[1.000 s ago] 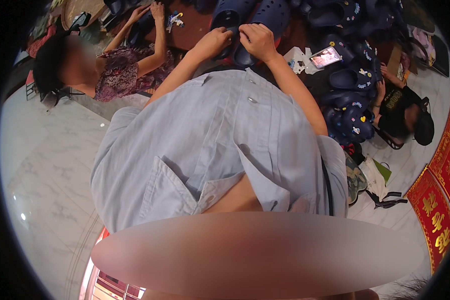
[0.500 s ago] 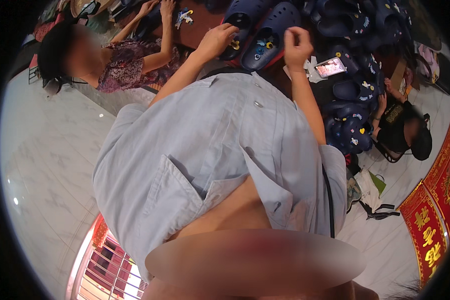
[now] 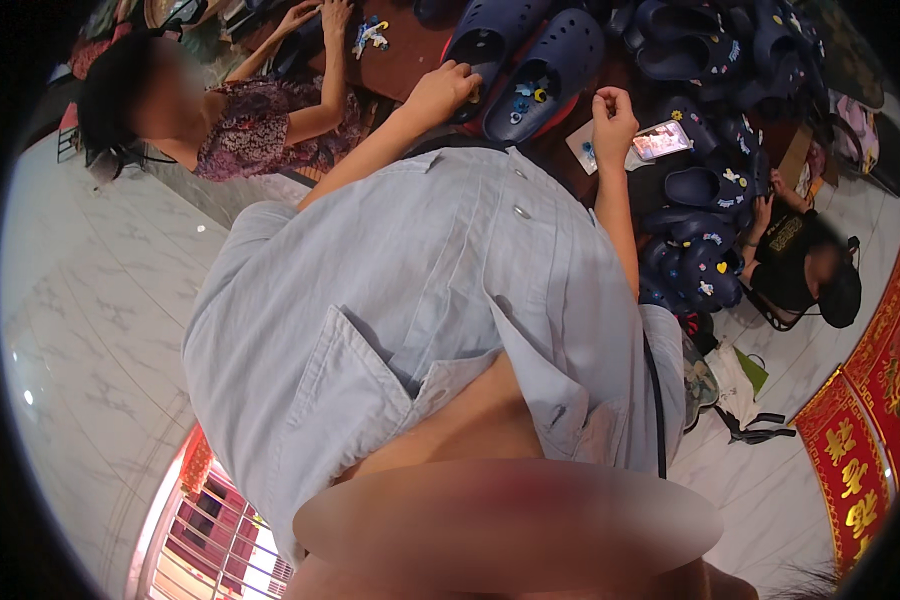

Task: Attaching charms and labels to rubber shoes.

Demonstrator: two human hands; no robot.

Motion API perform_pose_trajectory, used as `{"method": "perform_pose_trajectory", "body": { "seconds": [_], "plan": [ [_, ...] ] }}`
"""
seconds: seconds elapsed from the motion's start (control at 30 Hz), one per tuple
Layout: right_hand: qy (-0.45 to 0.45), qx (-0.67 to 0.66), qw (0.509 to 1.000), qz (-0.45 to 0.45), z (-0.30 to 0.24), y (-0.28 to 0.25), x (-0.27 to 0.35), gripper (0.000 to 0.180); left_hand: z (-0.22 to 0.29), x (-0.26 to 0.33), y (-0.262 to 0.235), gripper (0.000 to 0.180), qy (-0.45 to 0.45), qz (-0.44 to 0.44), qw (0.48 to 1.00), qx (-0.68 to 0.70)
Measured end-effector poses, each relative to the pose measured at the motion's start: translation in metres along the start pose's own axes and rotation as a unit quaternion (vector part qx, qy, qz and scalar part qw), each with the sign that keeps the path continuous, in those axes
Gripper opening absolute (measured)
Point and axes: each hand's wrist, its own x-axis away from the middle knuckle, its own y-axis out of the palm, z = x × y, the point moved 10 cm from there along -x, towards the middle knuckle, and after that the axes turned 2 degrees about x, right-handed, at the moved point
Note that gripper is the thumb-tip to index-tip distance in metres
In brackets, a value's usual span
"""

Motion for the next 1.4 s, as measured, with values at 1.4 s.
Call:
{"method": "perform_pose_trajectory", "body": {
  "seconds": [1.4],
  "plan": [
    [-0.436,0.260,0.860,-0.052,-0.112,0.065,0.039,0.022,-0.021,0.004,-0.092,0.025,-0.079,0.308,0.945,0.078]
  ]
}}
